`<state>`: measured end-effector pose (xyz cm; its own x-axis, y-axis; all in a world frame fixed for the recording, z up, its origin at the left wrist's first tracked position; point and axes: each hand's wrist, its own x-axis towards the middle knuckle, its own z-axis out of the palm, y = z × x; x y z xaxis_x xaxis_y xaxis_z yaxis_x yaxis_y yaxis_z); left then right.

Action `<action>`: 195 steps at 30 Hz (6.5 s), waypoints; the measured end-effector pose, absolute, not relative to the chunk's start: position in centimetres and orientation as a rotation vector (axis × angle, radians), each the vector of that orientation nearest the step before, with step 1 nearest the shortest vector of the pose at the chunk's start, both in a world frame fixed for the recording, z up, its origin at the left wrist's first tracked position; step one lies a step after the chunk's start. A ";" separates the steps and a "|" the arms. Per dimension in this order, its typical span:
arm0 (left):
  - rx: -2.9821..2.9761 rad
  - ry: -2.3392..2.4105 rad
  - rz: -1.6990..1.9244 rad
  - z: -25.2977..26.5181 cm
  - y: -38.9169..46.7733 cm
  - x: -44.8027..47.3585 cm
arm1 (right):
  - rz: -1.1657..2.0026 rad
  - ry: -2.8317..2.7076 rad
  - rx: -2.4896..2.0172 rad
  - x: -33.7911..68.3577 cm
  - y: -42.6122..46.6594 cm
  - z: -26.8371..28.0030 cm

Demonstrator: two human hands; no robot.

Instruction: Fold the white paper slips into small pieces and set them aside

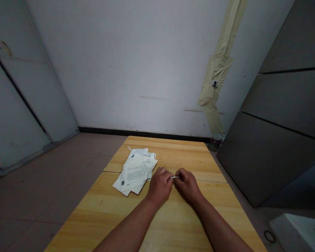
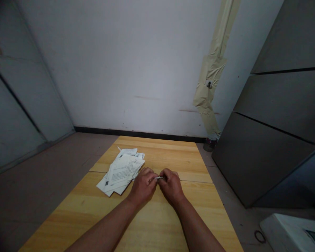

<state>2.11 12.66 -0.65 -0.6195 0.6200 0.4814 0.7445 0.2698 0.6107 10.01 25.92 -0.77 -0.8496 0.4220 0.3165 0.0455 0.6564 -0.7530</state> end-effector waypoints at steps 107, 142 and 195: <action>-1.092 -2.812 -0.511 0.3 13.5 2.5 | 0.843 -2.546 -0.577 9.6 26.7 -1.3; -1.176 -2.746 -0.812 -0.5 12.6 2.3 | 0.662 -2.689 -0.473 10.2 26.7 -1.5; -1.180 -2.235 -2.372 -0.8 12.4 1.3 | 2.027 -1.801 -0.420 10.3 23.8 0.9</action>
